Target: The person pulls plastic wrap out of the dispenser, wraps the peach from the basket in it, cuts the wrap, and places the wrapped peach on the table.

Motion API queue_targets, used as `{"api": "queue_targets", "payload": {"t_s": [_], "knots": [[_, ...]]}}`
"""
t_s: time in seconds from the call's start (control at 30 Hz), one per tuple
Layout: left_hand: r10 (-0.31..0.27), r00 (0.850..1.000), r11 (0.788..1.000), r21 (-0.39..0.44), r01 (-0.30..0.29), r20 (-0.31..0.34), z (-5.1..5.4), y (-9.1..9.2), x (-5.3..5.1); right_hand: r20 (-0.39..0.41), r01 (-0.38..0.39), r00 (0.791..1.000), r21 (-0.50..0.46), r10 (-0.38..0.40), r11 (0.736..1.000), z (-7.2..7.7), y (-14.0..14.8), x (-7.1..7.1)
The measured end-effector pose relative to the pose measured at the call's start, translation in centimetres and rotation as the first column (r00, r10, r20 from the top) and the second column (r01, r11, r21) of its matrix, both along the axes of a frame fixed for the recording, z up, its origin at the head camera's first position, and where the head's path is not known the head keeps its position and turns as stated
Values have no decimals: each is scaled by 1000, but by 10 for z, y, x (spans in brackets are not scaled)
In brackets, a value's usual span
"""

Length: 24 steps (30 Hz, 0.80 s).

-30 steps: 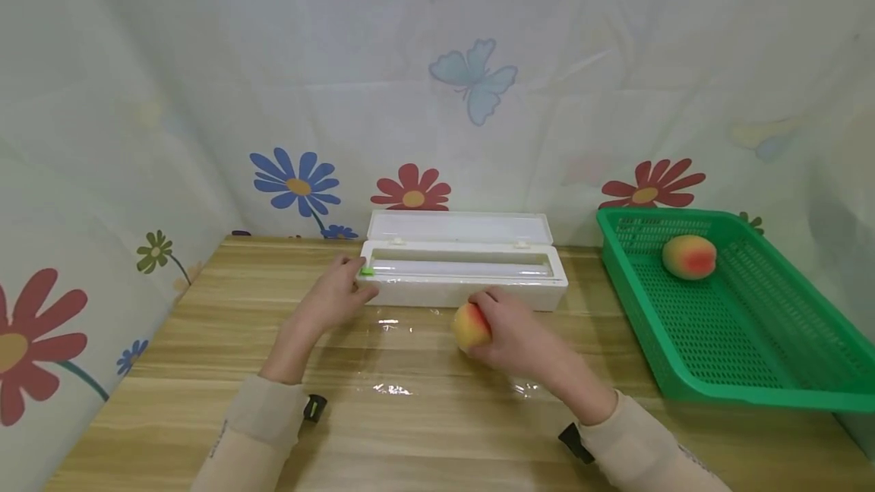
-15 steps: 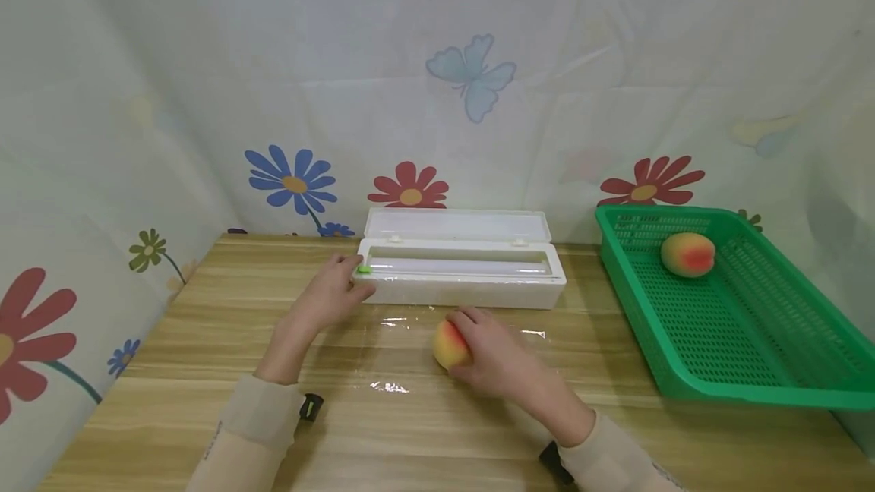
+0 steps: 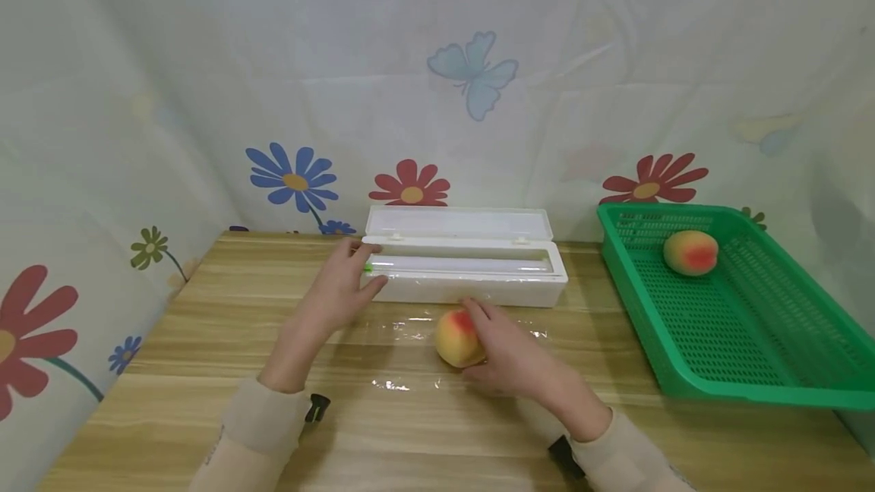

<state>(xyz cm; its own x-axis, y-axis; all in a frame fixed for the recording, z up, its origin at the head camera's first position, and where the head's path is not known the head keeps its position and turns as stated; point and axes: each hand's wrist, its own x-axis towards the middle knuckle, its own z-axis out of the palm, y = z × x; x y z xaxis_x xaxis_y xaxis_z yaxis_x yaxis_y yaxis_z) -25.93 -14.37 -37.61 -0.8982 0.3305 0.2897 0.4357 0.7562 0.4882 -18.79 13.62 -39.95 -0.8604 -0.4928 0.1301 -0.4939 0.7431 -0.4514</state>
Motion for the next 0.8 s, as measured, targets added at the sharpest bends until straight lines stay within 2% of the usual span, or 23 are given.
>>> {"api": "queue_targets", "payload": {"t_s": [0.07,0.13,0.27,0.33,0.43,0.5,0.6,0.7,0.8], "knots": [[-57,997,998,-5,57,-50,4,5,6,19,28,999,18,-28,999,3,2,1],[-134,988,991,-15,133,-77,7,11,12,48,73,996,38,-75,997,8,4,3],[-284,958,958,-58,281,-47,10,24,22,114,165,977,132,-180,978,19,10,8],[-338,941,938,-81,336,-13,10,32,27,125,167,973,209,-196,964,23,15,10],[-401,915,908,-112,403,38,8,43,33,116,91,984,316,-133,944,23,21,12],[-421,904,892,-144,428,78,6,50,37,117,31,990,334,-75,942,21,22,13],[-423,896,875,-197,443,136,1,59,42,132,-29,991,322,-15,946,15,21,12],[-429,891,855,-249,454,150,-5,64,47,156,-59,988,307,11,950,9,21,10],[-461,877,833,-276,480,133,-11,68,48,166,-80,986,321,27,944,5,22,7]]}}
